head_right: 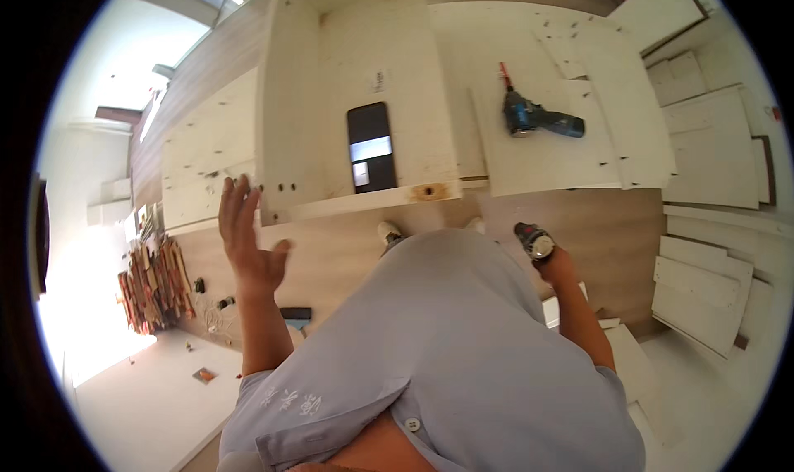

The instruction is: The person assembles a white cabinet by using a power drill to drive screws into wooden panels and then lifting and joining the pieces together.

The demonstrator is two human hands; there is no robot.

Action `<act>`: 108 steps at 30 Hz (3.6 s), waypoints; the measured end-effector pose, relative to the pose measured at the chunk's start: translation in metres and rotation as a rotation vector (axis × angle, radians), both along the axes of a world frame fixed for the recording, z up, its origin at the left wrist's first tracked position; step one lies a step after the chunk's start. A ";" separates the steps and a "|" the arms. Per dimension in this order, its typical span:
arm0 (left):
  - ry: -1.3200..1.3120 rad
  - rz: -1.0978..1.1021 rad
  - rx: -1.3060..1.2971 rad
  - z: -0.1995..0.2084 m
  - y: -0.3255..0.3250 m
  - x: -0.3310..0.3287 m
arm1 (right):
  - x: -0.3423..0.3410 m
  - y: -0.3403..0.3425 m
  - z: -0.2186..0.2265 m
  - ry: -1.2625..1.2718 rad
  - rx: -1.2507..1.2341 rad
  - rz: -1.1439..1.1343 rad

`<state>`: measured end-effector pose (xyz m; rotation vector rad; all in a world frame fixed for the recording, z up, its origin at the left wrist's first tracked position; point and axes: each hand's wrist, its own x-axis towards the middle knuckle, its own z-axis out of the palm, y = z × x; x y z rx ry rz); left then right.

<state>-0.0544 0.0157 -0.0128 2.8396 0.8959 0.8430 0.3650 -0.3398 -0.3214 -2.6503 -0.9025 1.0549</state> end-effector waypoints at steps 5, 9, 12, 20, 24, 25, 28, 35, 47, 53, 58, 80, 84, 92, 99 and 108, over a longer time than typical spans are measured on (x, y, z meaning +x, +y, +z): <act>0.470 0.119 -0.010 0.021 -0.043 0.094 | -0.002 0.006 0.003 0.095 0.031 0.007; 0.431 -0.106 -0.061 0.019 -0.064 0.154 | -0.010 0.011 0.012 0.102 -0.018 0.043; 0.452 -0.661 -0.062 0.039 -0.062 0.170 | -0.009 0.001 0.013 0.131 -0.012 0.029; 0.051 -0.451 -0.078 0.047 -0.023 0.140 | 0.038 -0.007 0.080 0.522 0.311 -0.246; 0.541 -0.059 -0.308 0.039 -0.036 0.165 | 0.061 0.011 0.086 0.332 0.526 -0.148; 0.385 -0.160 -0.150 0.035 -0.035 0.170 | 0.065 0.018 0.082 0.218 0.640 -0.061; 0.398 -0.142 -0.176 0.027 -0.032 0.164 | 0.074 0.052 0.104 -0.046 0.672 0.075; 0.373 -0.125 -0.120 0.028 -0.035 0.163 | 0.078 0.132 0.071 -0.342 0.592 0.592; 0.095 -0.429 0.064 0.032 -0.020 0.143 | 0.074 0.181 0.054 -0.368 0.447 0.620; 0.031 -0.453 0.036 0.025 -0.017 0.130 | 0.057 0.169 0.098 -0.267 0.575 0.544; -0.204 -0.573 -0.044 0.016 -0.007 0.112 | 0.037 0.166 0.162 0.054 0.933 0.085; -1.695 -0.004 -1.761 -0.060 0.217 -0.161 | -0.306 0.366 0.396 -0.668 0.992 0.790; -2.066 0.274 -1.380 -0.162 0.329 -0.204 | -0.293 0.335 0.349 -0.608 0.810 0.613; -2.135 0.808 -1.166 -0.300 0.438 -0.235 | -0.304 0.344 0.336 -0.615 0.776 0.500; -1.437 1.047 -1.303 -0.334 0.469 -0.227 | -0.300 0.335 0.334 -0.668 0.789 0.463; -1.327 0.856 -1.250 -0.305 0.451 -0.235 | -0.287 0.322 0.324 -0.559 0.879 0.509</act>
